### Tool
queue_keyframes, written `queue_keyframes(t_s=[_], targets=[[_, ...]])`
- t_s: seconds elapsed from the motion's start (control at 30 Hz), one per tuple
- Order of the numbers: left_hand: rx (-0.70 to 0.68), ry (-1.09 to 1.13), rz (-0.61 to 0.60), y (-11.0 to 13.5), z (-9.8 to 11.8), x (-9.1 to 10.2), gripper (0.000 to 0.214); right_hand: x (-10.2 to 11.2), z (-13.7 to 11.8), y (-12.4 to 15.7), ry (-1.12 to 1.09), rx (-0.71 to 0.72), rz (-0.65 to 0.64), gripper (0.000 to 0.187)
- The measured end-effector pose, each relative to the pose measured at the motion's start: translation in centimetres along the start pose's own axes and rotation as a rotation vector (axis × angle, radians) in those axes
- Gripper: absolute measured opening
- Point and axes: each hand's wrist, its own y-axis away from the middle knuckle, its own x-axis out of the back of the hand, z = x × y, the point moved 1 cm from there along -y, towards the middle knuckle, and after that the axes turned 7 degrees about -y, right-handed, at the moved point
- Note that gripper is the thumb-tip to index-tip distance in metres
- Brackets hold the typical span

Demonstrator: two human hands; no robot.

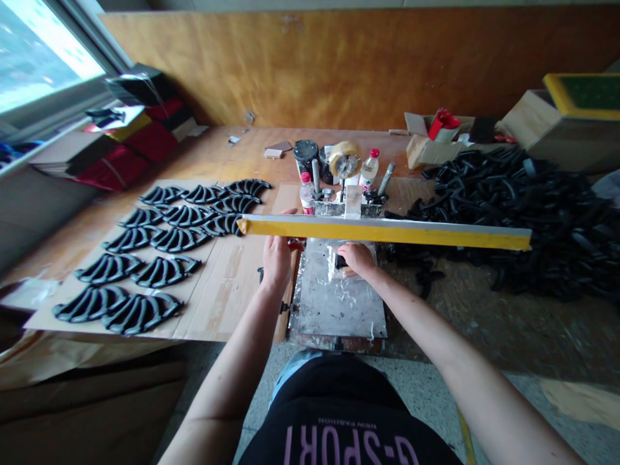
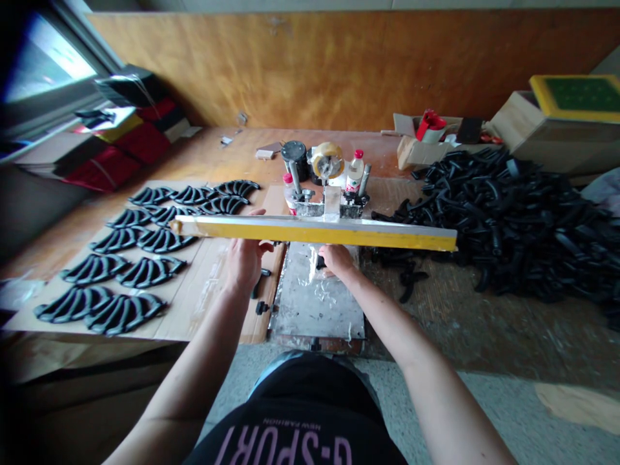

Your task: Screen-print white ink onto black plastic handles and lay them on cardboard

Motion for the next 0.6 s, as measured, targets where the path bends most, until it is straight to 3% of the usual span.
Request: queue_keyframes(t_s=[0.23, 0.47, 0.6], targets=[[0.005, 0.001, 0.025, -0.2, -0.3, 0.2, 0.03, 0.7, -0.5, -0.3, 0.122, 0.048, -0.071, 0.032], [-0.015, -0.009, 0.019, 0.0, -0.4, 0.2, 0.028, 0.8, -1.3, -0.6, 0.091, -0.036, -0.076, 0.035], [-0.023, -0.051, -0.003, 0.0, -0.5, 0.3, 0.031, 1.0, -0.6, -0.1, 0.03, -0.096, 0.033, 0.03]])
